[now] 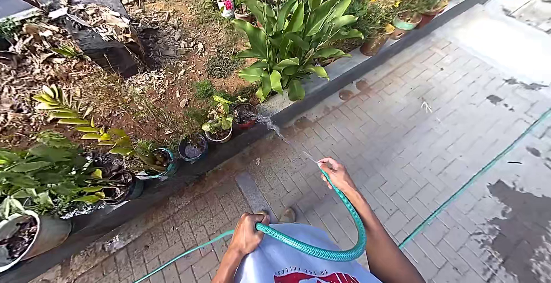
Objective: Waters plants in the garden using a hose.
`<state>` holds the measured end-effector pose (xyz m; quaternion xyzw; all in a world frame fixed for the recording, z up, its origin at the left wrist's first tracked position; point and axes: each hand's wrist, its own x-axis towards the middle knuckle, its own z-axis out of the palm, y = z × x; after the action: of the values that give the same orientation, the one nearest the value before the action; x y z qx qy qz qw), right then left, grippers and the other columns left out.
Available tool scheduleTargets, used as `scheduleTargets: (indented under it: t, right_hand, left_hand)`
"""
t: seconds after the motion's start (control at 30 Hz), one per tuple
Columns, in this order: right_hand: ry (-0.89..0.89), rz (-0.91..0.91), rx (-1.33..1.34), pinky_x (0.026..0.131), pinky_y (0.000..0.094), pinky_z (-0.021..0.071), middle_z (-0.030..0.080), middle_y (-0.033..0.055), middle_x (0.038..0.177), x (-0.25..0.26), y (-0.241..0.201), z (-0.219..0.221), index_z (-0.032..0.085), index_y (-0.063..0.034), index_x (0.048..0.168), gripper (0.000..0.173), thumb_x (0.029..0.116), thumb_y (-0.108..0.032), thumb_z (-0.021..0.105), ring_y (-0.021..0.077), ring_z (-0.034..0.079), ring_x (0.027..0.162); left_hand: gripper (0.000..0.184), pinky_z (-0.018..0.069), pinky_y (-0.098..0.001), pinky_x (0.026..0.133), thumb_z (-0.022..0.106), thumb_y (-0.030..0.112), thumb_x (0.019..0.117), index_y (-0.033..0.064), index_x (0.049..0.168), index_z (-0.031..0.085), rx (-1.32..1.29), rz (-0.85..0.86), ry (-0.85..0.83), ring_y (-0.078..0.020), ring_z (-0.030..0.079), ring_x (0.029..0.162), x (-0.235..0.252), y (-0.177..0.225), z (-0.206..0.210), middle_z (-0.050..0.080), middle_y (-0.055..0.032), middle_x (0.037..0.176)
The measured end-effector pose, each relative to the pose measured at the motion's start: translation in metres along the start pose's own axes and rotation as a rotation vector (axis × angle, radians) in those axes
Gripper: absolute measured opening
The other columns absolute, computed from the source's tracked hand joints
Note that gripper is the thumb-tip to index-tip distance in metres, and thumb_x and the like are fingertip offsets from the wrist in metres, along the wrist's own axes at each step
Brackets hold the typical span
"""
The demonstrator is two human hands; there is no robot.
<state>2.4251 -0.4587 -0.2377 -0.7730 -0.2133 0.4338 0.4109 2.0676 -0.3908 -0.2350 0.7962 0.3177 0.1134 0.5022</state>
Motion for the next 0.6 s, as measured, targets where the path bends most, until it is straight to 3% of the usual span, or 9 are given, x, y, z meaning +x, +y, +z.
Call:
scheduleTargets:
  t: [0.33,0.5,0.6]
  right_hand:
    - [0.100,-0.023,-0.017,0.040,0.0230,0.0442,0.056,0.0021,0.063,-0.019,-0.024,0.032,0.061,-0.0065,0.126,0.026,0.1083,-0.024,0.055,0.0085,0.050,0.042]
    - [0.068,0.005,-0.059,0.042,0.0234,0.0452,0.057,0.0024,0.066,-0.014,-0.030,0.028,0.060,-0.0077,0.128,0.027,0.1084,-0.026,0.055,0.0087,0.051,0.044]
    - [0.209,0.010,-0.030,0.042,0.0251,0.0452,0.058,0.0041,0.067,-0.006,-0.030,0.009,0.061,-0.0072,0.128,0.028,0.1086,-0.027,0.054,0.0100,0.051,0.044]
  left_hand:
    - [0.049,0.0332,-0.0303,0.046,0.052,0.032,0.0996,0.0158,0.054,0.045,-0.074,0.041,0.015,-0.0067,0.040,0.044,-0.014,-0.031,-0.029,0.039,0.0055,0.048]
    - [0.048,0.0331,-0.0293,0.046,0.053,0.033,0.0978,0.0168,0.054,0.044,-0.079,0.005,0.025,-0.0052,0.040,0.044,-0.004,-0.029,-0.031,0.039,0.0070,0.048]
    - [0.047,0.0351,-0.0301,0.047,0.052,0.033,0.0985,0.0154,0.055,0.048,-0.066,0.020,0.011,-0.0056,0.042,0.045,0.013,-0.023,-0.026,0.041,0.0061,0.049]
